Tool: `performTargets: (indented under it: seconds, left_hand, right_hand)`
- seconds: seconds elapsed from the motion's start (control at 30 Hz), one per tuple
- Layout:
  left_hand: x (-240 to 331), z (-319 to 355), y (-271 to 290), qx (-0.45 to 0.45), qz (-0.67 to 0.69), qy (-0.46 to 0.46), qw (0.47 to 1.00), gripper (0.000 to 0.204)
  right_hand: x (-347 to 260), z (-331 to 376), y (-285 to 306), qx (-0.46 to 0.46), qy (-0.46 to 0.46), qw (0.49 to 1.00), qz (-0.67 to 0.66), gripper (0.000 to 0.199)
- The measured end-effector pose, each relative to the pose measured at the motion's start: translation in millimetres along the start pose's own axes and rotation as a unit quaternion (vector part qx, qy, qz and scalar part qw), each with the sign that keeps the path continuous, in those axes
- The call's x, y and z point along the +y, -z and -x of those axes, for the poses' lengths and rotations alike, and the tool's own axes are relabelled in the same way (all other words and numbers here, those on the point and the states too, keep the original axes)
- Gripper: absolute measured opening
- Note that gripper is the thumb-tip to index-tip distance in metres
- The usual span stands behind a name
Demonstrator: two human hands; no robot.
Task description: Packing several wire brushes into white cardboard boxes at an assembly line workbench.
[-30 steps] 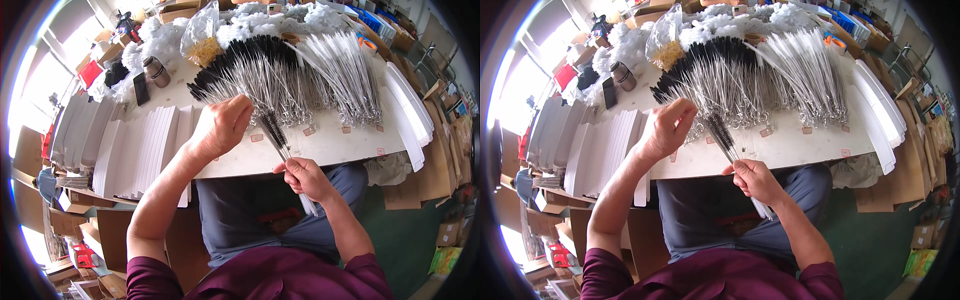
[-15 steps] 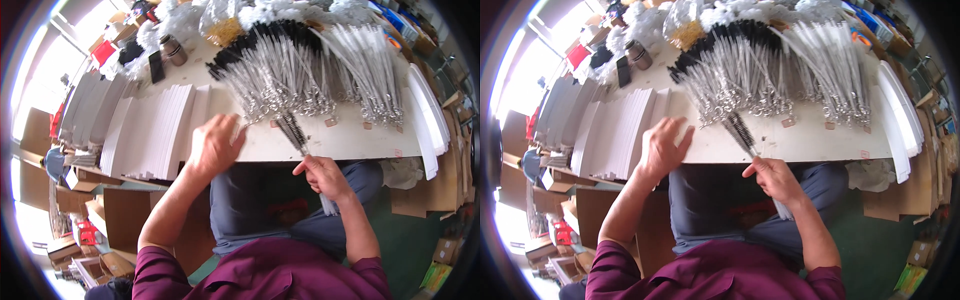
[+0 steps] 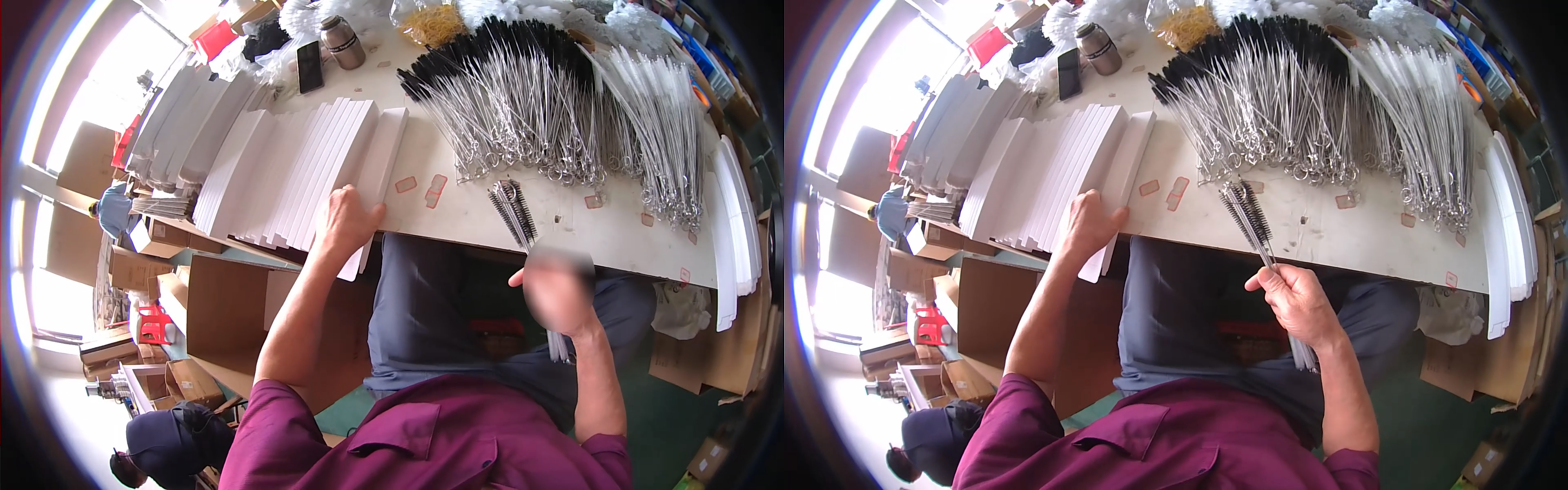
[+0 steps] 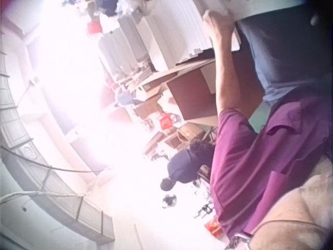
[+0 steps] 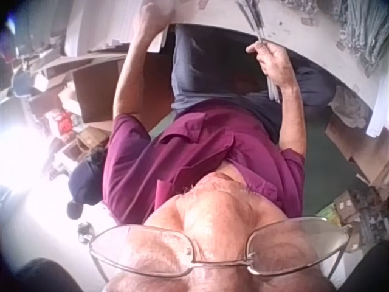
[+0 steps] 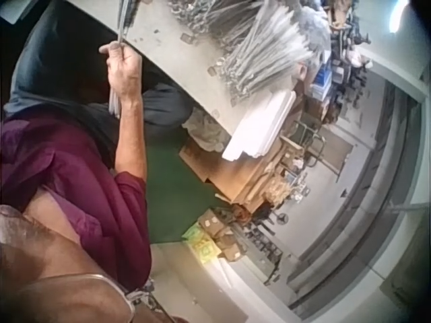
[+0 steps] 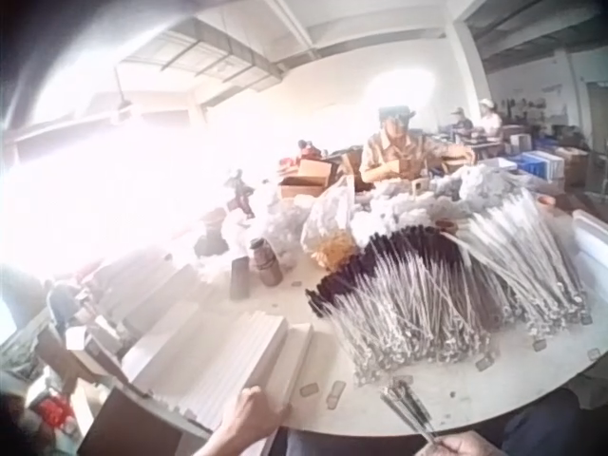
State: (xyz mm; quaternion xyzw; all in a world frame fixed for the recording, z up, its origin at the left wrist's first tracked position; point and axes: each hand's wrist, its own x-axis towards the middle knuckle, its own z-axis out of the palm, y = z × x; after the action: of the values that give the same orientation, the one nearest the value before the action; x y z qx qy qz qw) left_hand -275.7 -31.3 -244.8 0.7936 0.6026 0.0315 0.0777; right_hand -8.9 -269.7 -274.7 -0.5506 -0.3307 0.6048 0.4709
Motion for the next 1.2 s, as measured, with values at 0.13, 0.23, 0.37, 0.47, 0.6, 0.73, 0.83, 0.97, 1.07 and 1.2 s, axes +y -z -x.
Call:
performTargets:
  seconds: [0.13, 0.23, 0.37, 0.47, 0.6, 0.73, 0.83, 0.97, 1.07, 1.2]
  left_hand:
    - [-15.7, -1.4, 5.5, -0.07, 0.195, 0.028, 0.978, 0.049]
    - [-22.9, 4.6, 3.7, -0.157, 0.615, 0.059, 0.77, 0.045]
    - [-16.1, 4.9, -10.0, -0.205, 0.748, 0.03, 0.631, 0.059]
    - [-2.7, 9.1, -20.4, -0.198, 0.822, -0.005, 0.533, 0.062]
    - [12.2, 4.4, -15.9, -0.181, 0.834, -0.006, 0.522, 0.056]
    - [18.7, -2.8, -13.3, -0.156, 0.829, 0.001, 0.537, 0.057]
    - [26.5, -1.7, -10.1, -0.112, 0.821, -0.022, 0.559, 0.057]
    - [30.8, 1.6, -10.2, -0.083, 0.849, -0.029, 0.521, 0.056]
    - [34.3, 3.6, -11.3, -0.075, 0.867, -0.03, 0.491, 0.055]
    - [42.3, 10.0, -13.1, -0.083, 0.876, -0.028, 0.475, 0.049]
  right_hand:
    - [4.6, 2.2, -0.4, 0.001, -0.017, 1.0, 0.003, 0.043]
    - [1.9, 4.1, -6.1, -0.009, -0.028, 0.999, 0.019, 0.045]
    - [-1.7, 5.0, -17.8, -0.045, -0.055, 0.997, 0.02, 0.044]
    - [-3.8, 9.7, -27.7, -0.058, -0.075, 0.995, 0.039, 0.043]
    - [-6.7, 14.1, -37.9, -0.106, -0.063, 0.989, 0.077, 0.044]
    - [-4.0, 15.5, -47.2, -0.137, -0.026, 0.986, 0.094, 0.046]
    - [-3.2, 13.0, -51.1, -0.139, -0.028, 0.985, 0.098, 0.047]
    - [-5.4, 8.4, -52.9, -0.147, -0.063, 0.981, 0.112, 0.052]
    - [1.0, 4.1, -51.3, -0.16, -0.083, 0.979, 0.093, 0.054]
    - [3.6, 0.5, -49.6, -0.161, -0.097, 0.979, 0.082, 0.054]
